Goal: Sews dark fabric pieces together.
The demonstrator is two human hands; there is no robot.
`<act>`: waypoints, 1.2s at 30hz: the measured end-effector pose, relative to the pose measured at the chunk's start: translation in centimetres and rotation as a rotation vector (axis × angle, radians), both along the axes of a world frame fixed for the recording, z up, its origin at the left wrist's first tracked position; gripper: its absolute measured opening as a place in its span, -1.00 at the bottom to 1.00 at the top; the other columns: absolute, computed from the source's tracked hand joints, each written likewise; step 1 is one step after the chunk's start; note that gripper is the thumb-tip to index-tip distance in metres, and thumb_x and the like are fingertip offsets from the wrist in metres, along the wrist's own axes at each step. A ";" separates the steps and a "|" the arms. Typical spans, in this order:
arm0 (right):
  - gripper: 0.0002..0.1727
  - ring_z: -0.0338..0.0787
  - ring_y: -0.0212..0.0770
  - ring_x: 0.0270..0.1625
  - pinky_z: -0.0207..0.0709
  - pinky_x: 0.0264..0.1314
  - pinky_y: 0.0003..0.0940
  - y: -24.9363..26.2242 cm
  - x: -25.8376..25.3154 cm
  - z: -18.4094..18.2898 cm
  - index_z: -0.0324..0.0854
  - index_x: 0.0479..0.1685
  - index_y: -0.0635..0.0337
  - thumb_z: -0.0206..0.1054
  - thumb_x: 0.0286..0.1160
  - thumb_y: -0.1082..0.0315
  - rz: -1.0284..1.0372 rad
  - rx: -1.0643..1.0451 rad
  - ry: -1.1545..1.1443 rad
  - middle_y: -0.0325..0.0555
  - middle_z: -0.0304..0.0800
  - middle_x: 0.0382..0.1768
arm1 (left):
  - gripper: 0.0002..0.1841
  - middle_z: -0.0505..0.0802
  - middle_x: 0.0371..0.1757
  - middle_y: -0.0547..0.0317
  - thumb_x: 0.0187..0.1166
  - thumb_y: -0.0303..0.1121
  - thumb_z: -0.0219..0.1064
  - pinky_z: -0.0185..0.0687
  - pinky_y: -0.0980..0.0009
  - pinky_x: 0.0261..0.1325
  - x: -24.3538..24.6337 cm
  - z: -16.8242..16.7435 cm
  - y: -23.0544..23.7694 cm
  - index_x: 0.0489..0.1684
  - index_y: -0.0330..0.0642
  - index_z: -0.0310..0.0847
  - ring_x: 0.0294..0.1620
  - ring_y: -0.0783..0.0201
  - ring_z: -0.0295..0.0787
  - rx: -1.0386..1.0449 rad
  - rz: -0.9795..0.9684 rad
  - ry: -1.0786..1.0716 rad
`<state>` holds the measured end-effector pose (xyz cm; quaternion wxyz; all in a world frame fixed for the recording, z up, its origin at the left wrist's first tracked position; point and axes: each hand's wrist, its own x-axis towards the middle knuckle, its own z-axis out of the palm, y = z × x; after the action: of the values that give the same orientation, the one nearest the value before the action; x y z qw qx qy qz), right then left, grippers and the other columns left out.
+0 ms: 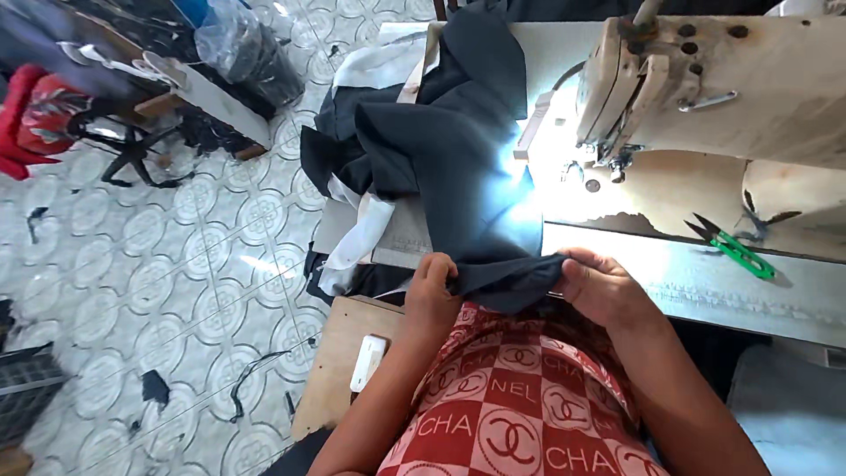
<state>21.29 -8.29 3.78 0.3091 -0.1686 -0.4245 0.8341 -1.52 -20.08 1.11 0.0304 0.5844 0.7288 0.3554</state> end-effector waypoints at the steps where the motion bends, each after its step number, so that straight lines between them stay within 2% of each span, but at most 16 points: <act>1: -0.80 0.91 -0.35 -0.01 0.79 0.19 -0.30 -0.2 -0.7 0.2 0.84 -0.06 -0.06 0.34 0.65 0.12 -0.022 -0.077 0.074 -0.27 0.95 -0.12 | -0.76 0.83 -0.14 -0.21 0.15 -0.58 0.55 0.80 0.11 -0.07 0.3 0.1 0.1 -0.26 -0.42 0.65 -0.13 -0.04 0.85 -0.026 -0.004 -0.026; 3: -0.74 0.92 -0.32 -0.02 0.82 0.13 -0.29 -0.2 -2.0 0.3 0.85 -0.06 -0.01 0.29 0.70 0.10 -0.040 -0.207 0.209 -0.19 0.94 -0.12 | -0.72 0.85 -0.10 -0.16 0.24 -0.59 0.49 0.81 0.14 0.03 0.3 0.1 0.3 -0.09 -0.43 0.66 -0.09 0.06 0.86 -0.069 -0.022 -0.176; 4: -0.71 0.90 -0.34 -0.04 0.80 0.09 -0.32 0.0 -2.3 -0.1 0.83 -0.07 -0.02 0.24 0.73 0.08 -0.032 -0.242 0.243 -0.21 0.92 -0.14 | -0.75 0.86 -0.12 -0.03 0.34 -0.58 0.43 0.80 0.25 0.05 -0.2 -0.1 0.4 -0.03 -0.39 0.67 -0.10 0.22 0.85 -0.079 -0.060 -0.311; 6: -0.65 0.87 -0.40 -0.08 0.79 0.03 -0.35 0.6 -2.4 -0.9 0.80 -0.08 -0.06 0.19 0.73 -0.05 0.005 -0.260 0.214 -0.27 0.90 -0.18 | -0.87 0.88 -0.20 0.25 0.53 -0.52 0.34 0.79 0.48 -0.07 -1.5 -0.3 0.6 -0.07 -0.21 0.73 -0.21 0.48 0.82 -0.062 -0.206 -0.761; 7: -0.62 0.87 -0.41 -0.09 0.78 0.04 -0.37 0.9 -2.2 -1.3 0.79 -0.06 -0.07 0.19 0.72 -0.10 0.026 -0.261 0.177 -0.28 0.90 -0.18 | -0.90 0.90 -0.21 0.33 0.61 -0.43 0.33 0.77 0.52 -0.14 -2.1 -0.4 0.6 -0.09 -0.07 0.76 -0.26 0.52 0.81 -0.051 -0.316 -1.043; 9: -0.61 0.89 -0.42 -0.10 0.80 0.01 -0.39 1.2 -1.6 -2.0 0.81 -0.02 -0.07 0.26 0.66 -0.13 0.058 -0.279 0.110 -0.27 0.92 -0.17 | -0.86 0.94 -0.11 0.35 0.63 -0.15 0.39 0.80 0.48 -0.01 -2.9 -0.2 0.5 -0.05 0.15 0.84 -0.13 0.50 0.86 -0.041 -0.545 -1.444; 12: -0.68 0.89 -0.37 -0.07 0.81 0.01 -0.37 1.4 -1.5 -3.3 0.70 0.25 -0.09 0.30 0.68 0.04 0.055 -0.277 0.096 -0.23 0.90 -0.08 | -0.76 0.94 0.05 0.25 0.60 -0.13 0.41 0.78 0.35 0.23 -2.4 -0.2 0.4 0.10 0.10 0.84 0.10 0.38 0.87 -0.007 -0.719 -1.766; 16: -0.62 0.87 -0.30 0.00 0.79 0.08 -0.28 0.9 -2.3 -3.7 0.58 0.44 -0.01 0.02 0.80 0.23 -0.076 -0.362 0.085 -0.15 0.87 0.01 | -0.70 0.92 0.09 0.26 0.63 -0.22 0.33 0.76 0.38 0.23 -1.7 -1.2 0.3 0.26 0.04 0.76 0.10 0.42 0.85 -0.094 -0.773 -1.855; 19: -0.59 0.87 -0.30 -0.03 0.79 0.06 -0.27 0.5 -2.3 -3.7 0.59 0.45 -0.02 0.04 0.81 0.09 -0.119 -0.347 0.092 -0.14 0.87 -0.04 | -0.64 0.88 0.18 0.10 0.62 -0.25 0.36 0.76 0.23 0.29 -2.1 -1.9 0.3 0.36 -0.03 0.67 0.17 0.24 0.85 -0.039 -0.808 -2.008; 21: -0.36 0.85 -0.33 0.06 0.76 0.17 -0.28 0.2 -1.6 -3.5 0.46 0.58 -0.07 0.30 0.61 -0.18 -0.069 -0.201 0.076 -0.20 0.87 0.04 | -0.63 0.89 0.18 0.01 0.57 -0.23 0.40 0.80 0.18 0.25 -2.2 -1.8 0.2 0.31 -0.08 0.74 0.16 0.15 0.88 0.028 -0.771 -2.122; 22: -0.23 0.85 -0.33 0.11 0.75 0.23 -0.26 0.0 -1.3 -3.3 0.43 0.62 -0.07 0.47 0.44 -0.20 -0.049 -0.123 0.087 -0.21 0.86 0.10 | -0.62 0.89 0.19 -0.02 0.56 -0.23 0.40 0.81 0.18 0.24 -2.3 -1.5 0.4 0.32 -0.09 0.75 0.15 0.12 0.89 0.057 -0.764 -2.161; 24: -0.12 0.82 -0.35 0.18 0.73 0.29 -0.28 -0.5 -0.8 -2.6 0.41 0.63 -0.07 0.67 0.23 -0.04 -0.033 0.044 0.065 -0.25 0.82 0.21 | -0.46 0.81 0.36 -0.05 0.59 -0.24 0.37 0.80 0.20 0.27 -2.6 -0.9 0.8 0.62 0.02 0.55 0.21 0.10 0.87 0.075 -0.804 -2.187; 26: -0.13 0.82 -0.36 0.20 0.74 0.31 -0.33 -0.9 -0.5 -1.8 0.41 0.63 -0.06 0.68 0.18 0.18 -0.054 0.168 -0.038 -0.25 0.81 0.22 | -0.35 0.74 0.47 -0.06 0.60 -0.26 0.36 0.80 0.20 0.27 -2.7 -0.3 1.2 0.77 0.12 0.36 0.25 0.08 0.84 0.067 -0.830 -2.182; 29: -0.21 0.86 -0.35 0.14 0.78 0.24 -0.36 -1.4 -1.0 -0.5 0.42 0.58 0.05 0.50 0.17 0.51 -0.142 0.279 -0.290 -0.19 0.83 0.19 | -0.31 0.74 0.46 -0.04 0.57 -0.29 0.39 0.81 0.21 0.23 -2.2 0.2 1.2 0.79 0.17 0.33 0.24 0.10 0.85 0.041 -0.826 -2.183; 34: -0.38 0.80 -0.42 0.22 0.73 0.27 -0.37 -1.8 -2.4 -1.2 0.61 0.40 0.07 0.51 0.19 0.41 -0.414 0.611 -0.706 -0.21 0.80 0.24 | -0.36 0.75 0.44 -0.01 0.60 -0.31 0.39 0.79 0.20 0.27 -1.1 0.6 1.0 0.74 0.19 0.37 0.28 0.13 0.81 -0.053 -0.819 -2.148; 36: -0.43 0.82 -0.27 0.22 0.73 0.25 -0.20 -1.9 -2.3 -1.6 0.67 0.37 0.07 0.55 0.22 0.36 -0.488 0.796 -0.842 -0.14 0.82 0.23 | -0.38 0.75 0.43 -0.03 0.62 -0.31 0.35 0.75 0.19 0.32 -1.1 0.9 0.7 0.73 0.12 0.39 0.30 0.12 0.80 -0.096 -0.810 -2.135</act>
<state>19.00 -10.15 2.22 0.3359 -0.4467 -0.7371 0.3798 -2.67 -19.38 2.06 0.7691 0.1743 0.1017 0.6064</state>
